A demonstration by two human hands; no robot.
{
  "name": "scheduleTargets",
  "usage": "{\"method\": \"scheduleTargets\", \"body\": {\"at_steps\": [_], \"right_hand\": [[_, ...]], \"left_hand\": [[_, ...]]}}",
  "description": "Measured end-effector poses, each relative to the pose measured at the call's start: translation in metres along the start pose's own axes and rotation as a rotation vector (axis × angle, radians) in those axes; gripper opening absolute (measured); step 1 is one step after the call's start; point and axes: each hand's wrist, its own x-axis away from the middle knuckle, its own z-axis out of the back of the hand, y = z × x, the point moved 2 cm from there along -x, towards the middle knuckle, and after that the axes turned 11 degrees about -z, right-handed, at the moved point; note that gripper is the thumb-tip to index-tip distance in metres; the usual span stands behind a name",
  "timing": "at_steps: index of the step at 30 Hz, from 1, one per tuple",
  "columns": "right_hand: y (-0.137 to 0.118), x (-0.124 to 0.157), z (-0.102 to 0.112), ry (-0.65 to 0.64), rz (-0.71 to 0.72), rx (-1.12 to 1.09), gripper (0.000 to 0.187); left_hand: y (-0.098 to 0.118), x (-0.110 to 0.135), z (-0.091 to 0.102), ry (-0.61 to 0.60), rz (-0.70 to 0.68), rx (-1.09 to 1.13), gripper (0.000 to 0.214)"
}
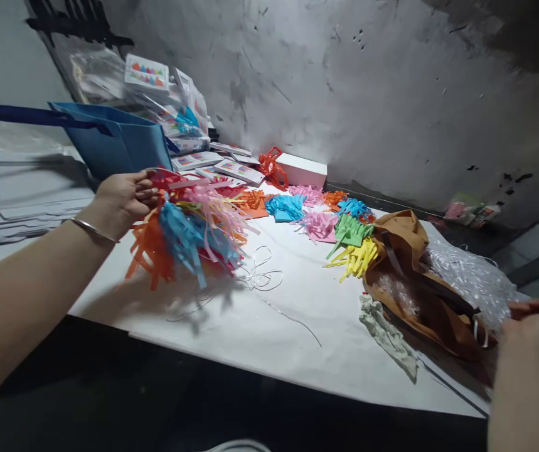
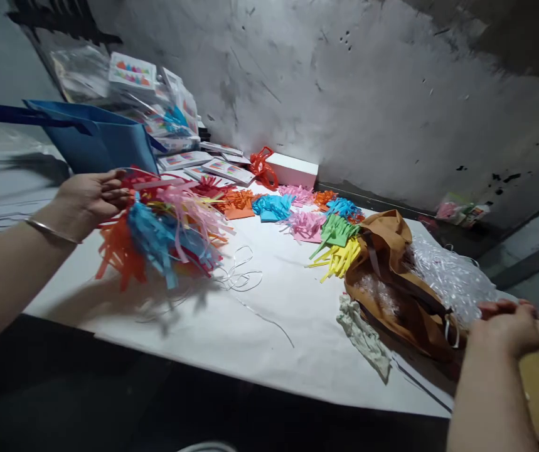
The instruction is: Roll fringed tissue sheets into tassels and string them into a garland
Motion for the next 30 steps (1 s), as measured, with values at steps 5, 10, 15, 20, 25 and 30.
{"method": "scheduleTargets", "body": {"at_steps": [5,10,15,20,25,30], "right_hand": [[0.034,0.062,-0.046,-0.422,-0.07,0.283,0.017],[0.098,0.144,-0.134,-0.808,0.008,0.587,0.024],[0.09,0.189,-0.19,-0.964,0.178,0.602,0.026],[0.034,0.234,-0.231,-1.316,0.231,0.527,0.034],[0.02,0.227,-0.249,-1.407,0.173,0.483,0.034],[0.018,0.186,-0.255,-1.271,0.075,0.402,0.037]], "left_hand": [[-0.028,0.023,-0.026,-0.273,0.062,-0.199,0.025],[-0.057,0.06,-0.069,-0.732,0.034,-0.445,0.024],[-0.074,0.088,-0.09,-1.071,-0.067,-0.664,0.038],[-0.087,0.107,-0.105,-1.299,-0.292,-0.82,0.031],[-0.088,0.1,-0.091,-1.082,-0.37,-0.831,0.027],[-0.104,0.072,-0.047,-0.881,-0.27,-0.874,0.045]]}}
